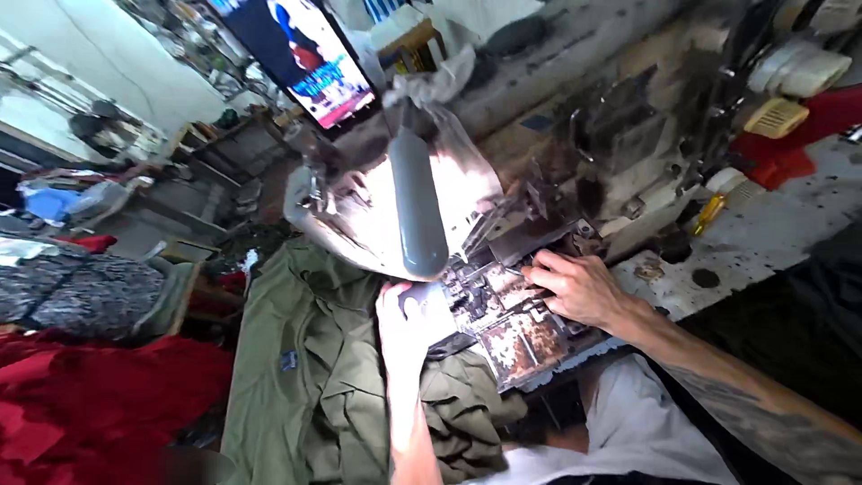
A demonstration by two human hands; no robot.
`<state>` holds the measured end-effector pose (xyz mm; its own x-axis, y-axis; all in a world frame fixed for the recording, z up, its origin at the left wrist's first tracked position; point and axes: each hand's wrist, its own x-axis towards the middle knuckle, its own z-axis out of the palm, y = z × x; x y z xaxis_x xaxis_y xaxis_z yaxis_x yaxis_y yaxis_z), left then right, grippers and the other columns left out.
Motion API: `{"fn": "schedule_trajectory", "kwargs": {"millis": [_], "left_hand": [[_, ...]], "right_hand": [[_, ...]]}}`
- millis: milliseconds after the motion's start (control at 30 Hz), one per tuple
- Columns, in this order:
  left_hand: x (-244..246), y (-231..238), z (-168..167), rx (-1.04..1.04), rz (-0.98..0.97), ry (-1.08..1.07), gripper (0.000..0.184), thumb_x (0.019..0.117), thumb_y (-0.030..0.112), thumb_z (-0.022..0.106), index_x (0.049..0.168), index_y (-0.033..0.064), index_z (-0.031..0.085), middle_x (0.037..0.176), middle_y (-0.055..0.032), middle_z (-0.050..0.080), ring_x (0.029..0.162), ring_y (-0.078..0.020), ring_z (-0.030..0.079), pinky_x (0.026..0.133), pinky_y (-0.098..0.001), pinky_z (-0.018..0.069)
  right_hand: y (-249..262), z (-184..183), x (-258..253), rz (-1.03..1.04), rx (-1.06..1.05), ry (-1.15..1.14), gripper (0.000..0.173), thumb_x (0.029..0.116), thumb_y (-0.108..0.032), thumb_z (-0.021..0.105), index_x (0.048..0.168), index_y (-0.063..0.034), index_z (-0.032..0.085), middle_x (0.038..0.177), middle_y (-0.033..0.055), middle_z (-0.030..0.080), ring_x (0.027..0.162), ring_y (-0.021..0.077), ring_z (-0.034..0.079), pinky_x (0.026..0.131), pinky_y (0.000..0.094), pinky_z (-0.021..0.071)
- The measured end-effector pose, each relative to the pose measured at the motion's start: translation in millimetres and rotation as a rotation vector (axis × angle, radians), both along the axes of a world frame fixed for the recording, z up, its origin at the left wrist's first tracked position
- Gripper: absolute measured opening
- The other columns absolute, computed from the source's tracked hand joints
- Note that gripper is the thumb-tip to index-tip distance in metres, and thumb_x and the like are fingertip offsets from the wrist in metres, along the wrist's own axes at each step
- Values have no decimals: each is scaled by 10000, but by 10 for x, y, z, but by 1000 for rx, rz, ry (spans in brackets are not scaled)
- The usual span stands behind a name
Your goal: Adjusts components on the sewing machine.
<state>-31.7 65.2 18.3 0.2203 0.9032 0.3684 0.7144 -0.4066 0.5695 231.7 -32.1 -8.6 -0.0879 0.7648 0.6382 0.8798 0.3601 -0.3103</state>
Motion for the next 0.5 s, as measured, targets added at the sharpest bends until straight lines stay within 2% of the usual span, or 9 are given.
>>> {"fn": "schedule_trajectory", "kwargs": {"millis": [100, 200, 300, 500], "left_hand": [[20, -3, 33, -38, 28, -10, 345, 1008, 61, 436, 1273, -90, 597, 1429, -327, 505, 1376, -409, 472, 1135, -488, 383], [20, -6, 31, -36, 34, -3, 335, 1009, 60, 443, 1265, -92, 598, 1415, -320, 524, 1384, -411, 465, 1139, -485, 378], [13, -6, 23, -33, 37, 1, 341, 1012, 69, 441, 1274, -87, 594, 1421, -316, 519, 1380, -406, 469, 1138, -488, 378], [-3, 7, 12, -2, 14, -1, 342, 1003, 81, 446, 1258, -75, 611, 1379, -298, 562, 1377, -399, 476, 1147, -497, 365]], "right_hand": [[1, 6, -19, 39, 3, -8, 206, 731, -43, 744, 935, -57, 766, 877, 127, 671, 671, 289, 673, 475, 420, 498], [15, -22, -83, 64, 18, -19, 181, 731, -30, 727, 907, -53, 760, 875, 128, 678, 665, 290, 675, 458, 411, 489], [57, -36, -137, 62, 7, -10, 214, 741, -20, 712, 943, -52, 772, 882, 141, 679, 679, 299, 678, 468, 417, 490], [134, 1, -210, 31, -36, -15, 195, 736, -17, 748, 929, -45, 758, 872, 152, 663, 675, 311, 674, 464, 419, 478]]}}
